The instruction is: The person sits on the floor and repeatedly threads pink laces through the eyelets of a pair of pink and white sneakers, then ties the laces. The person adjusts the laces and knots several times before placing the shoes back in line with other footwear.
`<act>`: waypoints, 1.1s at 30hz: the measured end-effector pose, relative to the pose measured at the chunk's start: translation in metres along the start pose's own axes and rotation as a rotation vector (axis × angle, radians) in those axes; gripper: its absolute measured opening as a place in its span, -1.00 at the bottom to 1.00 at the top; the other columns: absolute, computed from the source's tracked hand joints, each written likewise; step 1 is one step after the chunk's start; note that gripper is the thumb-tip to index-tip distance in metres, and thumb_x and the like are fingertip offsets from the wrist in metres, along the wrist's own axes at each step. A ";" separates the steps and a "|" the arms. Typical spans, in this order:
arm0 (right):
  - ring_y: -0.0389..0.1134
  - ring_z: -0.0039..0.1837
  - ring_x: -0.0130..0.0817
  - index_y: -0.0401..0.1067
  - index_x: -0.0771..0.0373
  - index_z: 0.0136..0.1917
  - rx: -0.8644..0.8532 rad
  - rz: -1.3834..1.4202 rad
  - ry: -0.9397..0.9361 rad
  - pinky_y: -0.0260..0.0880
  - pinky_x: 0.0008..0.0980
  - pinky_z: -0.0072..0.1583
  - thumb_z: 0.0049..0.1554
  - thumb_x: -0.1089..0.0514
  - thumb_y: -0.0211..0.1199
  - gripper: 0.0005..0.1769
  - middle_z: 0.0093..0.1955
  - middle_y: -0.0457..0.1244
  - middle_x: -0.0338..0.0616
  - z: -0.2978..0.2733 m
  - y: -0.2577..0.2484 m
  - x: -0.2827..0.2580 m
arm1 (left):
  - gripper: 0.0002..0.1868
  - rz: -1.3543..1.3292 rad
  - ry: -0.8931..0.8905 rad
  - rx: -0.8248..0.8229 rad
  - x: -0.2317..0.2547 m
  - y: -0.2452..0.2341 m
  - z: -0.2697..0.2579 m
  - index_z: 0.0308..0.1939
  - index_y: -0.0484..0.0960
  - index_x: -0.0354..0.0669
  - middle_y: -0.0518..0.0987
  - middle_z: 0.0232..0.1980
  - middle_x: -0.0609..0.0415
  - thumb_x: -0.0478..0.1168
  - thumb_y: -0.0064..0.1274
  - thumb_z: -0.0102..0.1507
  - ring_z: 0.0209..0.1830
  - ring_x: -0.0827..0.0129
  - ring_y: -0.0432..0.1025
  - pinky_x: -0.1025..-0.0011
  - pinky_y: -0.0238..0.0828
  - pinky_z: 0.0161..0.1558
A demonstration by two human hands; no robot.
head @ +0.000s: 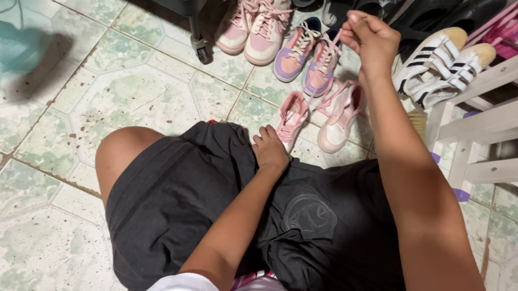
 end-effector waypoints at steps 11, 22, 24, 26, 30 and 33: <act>0.52 -0.05 -0.38 0.54 0.46 0.15 -0.131 -0.029 -0.034 0.62 -0.45 0.07 0.25 0.33 0.28 -0.79 -0.04 0.45 -0.01 -0.028 0.028 -0.015 | 0.35 -0.172 -0.016 -0.047 -0.002 -0.016 -0.004 0.41 0.07 -0.37 0.22 0.37 -0.26 0.25 0.53 -0.17 0.34 -0.18 0.17 0.02 0.18 0.30; 0.49 -0.08 -0.45 0.55 0.43 0.12 -0.258 -0.139 -0.035 0.58 -0.51 0.03 0.28 0.30 0.28 -0.82 -0.06 0.44 -0.04 -0.040 0.029 -0.035 | -0.31 -0.683 0.486 0.310 0.049 -0.102 0.065 0.29 0.49 -0.35 0.55 0.21 -0.18 0.04 0.26 0.23 0.25 0.05 0.39 0.12 0.31 0.28; 0.49 -0.07 -0.44 0.54 0.44 0.13 -0.301 -0.138 -0.021 0.58 -0.51 0.03 0.28 0.31 0.29 -0.82 -0.05 0.44 -0.03 -0.043 0.029 -0.040 | -0.51 -1.008 0.491 0.167 0.064 -0.127 0.077 0.21 0.59 -0.29 0.65 0.09 -0.09 -0.04 0.17 0.31 0.05 0.25 0.53 0.27 0.48 0.12; 0.50 -0.06 -0.41 0.54 0.44 0.13 -0.301 -0.144 0.025 0.59 -0.50 0.02 0.26 0.32 0.28 -0.81 -0.05 0.44 -0.02 -0.046 0.029 -0.045 | -0.61 -1.066 0.634 0.072 0.082 -0.160 0.076 0.16 0.63 -0.26 0.69 0.04 -0.04 -0.12 0.15 0.33 -0.05 0.33 0.55 0.38 0.49 0.02; 0.53 -0.05 -0.30 0.52 0.49 0.13 -0.301 -0.138 0.120 0.58 -0.46 0.04 0.25 0.33 0.26 -0.79 -0.05 0.44 0.03 -0.059 0.032 -0.054 | -0.71 -0.883 0.736 0.075 0.109 -0.210 0.056 0.05 0.68 -0.25 0.73 -0.14 0.04 -0.18 0.19 0.30 -0.23 0.45 0.59 0.48 0.50 -0.13; 0.53 0.01 -0.29 0.49 0.49 0.17 -0.319 -0.103 0.157 0.61 -0.45 0.10 0.23 0.35 0.27 -0.76 -0.02 0.43 0.04 -0.070 0.028 -0.063 | -0.77 -0.835 0.707 0.081 0.115 -0.224 0.046 -0.05 0.74 -0.25 0.73 -0.27 0.11 -0.19 0.22 0.28 -0.34 0.54 0.55 0.54 0.46 -0.22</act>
Point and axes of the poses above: each hand's wrist, its own z-axis towards the middle knuckle, its own y-axis out of the palm, x = y × z, the point moved 5 cm from there along z, towards the middle knuckle
